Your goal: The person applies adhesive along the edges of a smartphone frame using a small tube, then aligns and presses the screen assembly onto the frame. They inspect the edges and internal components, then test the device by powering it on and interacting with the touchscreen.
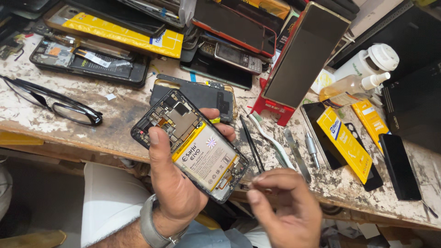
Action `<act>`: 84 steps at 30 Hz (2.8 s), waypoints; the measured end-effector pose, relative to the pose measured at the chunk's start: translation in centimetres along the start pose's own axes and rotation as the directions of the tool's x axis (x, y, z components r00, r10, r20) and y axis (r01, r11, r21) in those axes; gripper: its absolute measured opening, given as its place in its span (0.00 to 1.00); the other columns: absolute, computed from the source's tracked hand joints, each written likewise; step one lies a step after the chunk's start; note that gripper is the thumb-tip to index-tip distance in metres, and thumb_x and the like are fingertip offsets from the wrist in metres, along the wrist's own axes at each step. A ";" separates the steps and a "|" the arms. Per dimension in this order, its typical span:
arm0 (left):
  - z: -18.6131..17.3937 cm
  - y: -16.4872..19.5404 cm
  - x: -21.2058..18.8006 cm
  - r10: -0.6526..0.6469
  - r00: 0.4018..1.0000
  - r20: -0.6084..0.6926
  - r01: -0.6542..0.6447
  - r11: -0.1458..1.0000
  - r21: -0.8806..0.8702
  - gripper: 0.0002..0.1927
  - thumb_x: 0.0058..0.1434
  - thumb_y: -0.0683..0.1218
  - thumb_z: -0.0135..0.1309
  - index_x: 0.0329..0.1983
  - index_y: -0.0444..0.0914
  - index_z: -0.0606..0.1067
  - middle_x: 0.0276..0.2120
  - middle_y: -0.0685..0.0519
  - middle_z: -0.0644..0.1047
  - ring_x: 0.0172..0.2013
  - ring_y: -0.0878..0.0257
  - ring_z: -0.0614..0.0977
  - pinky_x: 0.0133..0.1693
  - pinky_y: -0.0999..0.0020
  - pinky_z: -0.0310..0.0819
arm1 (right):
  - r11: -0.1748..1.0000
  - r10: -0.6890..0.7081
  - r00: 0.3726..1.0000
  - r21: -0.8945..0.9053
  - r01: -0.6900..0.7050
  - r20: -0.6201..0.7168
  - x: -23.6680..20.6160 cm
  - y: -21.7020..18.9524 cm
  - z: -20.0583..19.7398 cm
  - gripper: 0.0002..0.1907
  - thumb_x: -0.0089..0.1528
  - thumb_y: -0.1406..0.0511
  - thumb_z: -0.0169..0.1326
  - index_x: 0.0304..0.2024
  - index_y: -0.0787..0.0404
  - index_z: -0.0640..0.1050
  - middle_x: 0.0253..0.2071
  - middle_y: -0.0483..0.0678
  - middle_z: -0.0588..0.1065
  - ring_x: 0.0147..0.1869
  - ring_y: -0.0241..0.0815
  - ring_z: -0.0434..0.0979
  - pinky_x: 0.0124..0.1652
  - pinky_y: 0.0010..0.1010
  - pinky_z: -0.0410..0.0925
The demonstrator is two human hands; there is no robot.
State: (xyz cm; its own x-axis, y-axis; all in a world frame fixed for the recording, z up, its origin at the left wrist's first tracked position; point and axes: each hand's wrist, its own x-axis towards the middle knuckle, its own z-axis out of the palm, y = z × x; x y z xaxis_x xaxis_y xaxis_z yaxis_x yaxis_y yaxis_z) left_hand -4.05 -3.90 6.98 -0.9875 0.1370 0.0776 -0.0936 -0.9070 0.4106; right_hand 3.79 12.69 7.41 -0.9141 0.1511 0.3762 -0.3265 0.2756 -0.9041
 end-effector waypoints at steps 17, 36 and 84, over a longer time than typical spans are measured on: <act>1.9 -1.5 -1.6 0.405 0.899 0.168 -0.438 0.839 0.323 0.52 0.65 0.73 0.57 0.72 0.33 0.50 0.58 0.36 0.72 0.55 0.48 0.79 0.59 0.49 0.79 | 0.787 -0.099 0.993 -0.606 0.118 0.065 2.0 -3.0 2.7 0.15 0.55 0.69 0.65 0.44 0.66 0.79 0.38 0.52 0.81 0.41 0.43 0.86 0.41 0.30 0.76; 1.7 -0.9 -0.9 0.391 0.903 0.178 -0.428 0.849 0.309 0.39 0.75 0.69 0.48 0.69 0.34 0.55 0.58 0.39 0.70 0.57 0.54 0.77 0.62 0.52 0.76 | 0.835 -0.182 0.976 -0.504 0.219 0.123 2.4 -2.6 2.9 0.11 0.56 0.74 0.62 0.42 0.63 0.81 0.39 0.49 0.81 0.43 0.41 0.85 0.42 0.28 0.76; 1.2 -3.3 -1.5 0.472 0.842 0.262 -0.539 0.738 0.405 0.52 0.69 0.71 0.55 0.76 0.32 0.48 0.63 0.41 0.69 0.59 0.55 0.75 0.68 0.54 0.68 | 0.786 -0.177 0.980 -0.586 0.198 0.093 2.7 -0.8 3.4 0.16 0.60 0.72 0.61 0.48 0.65 0.73 0.43 0.53 0.81 0.45 0.48 0.86 0.43 0.35 0.77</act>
State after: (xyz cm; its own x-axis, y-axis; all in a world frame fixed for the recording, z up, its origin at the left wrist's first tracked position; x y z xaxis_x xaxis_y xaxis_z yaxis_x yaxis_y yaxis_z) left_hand -2.12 -0.61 6.59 -0.8425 -0.2083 0.4968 0.5149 -0.5824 0.6290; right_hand 0.75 9.63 8.41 -0.8602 0.0108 0.5099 -0.2968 0.8025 -0.5177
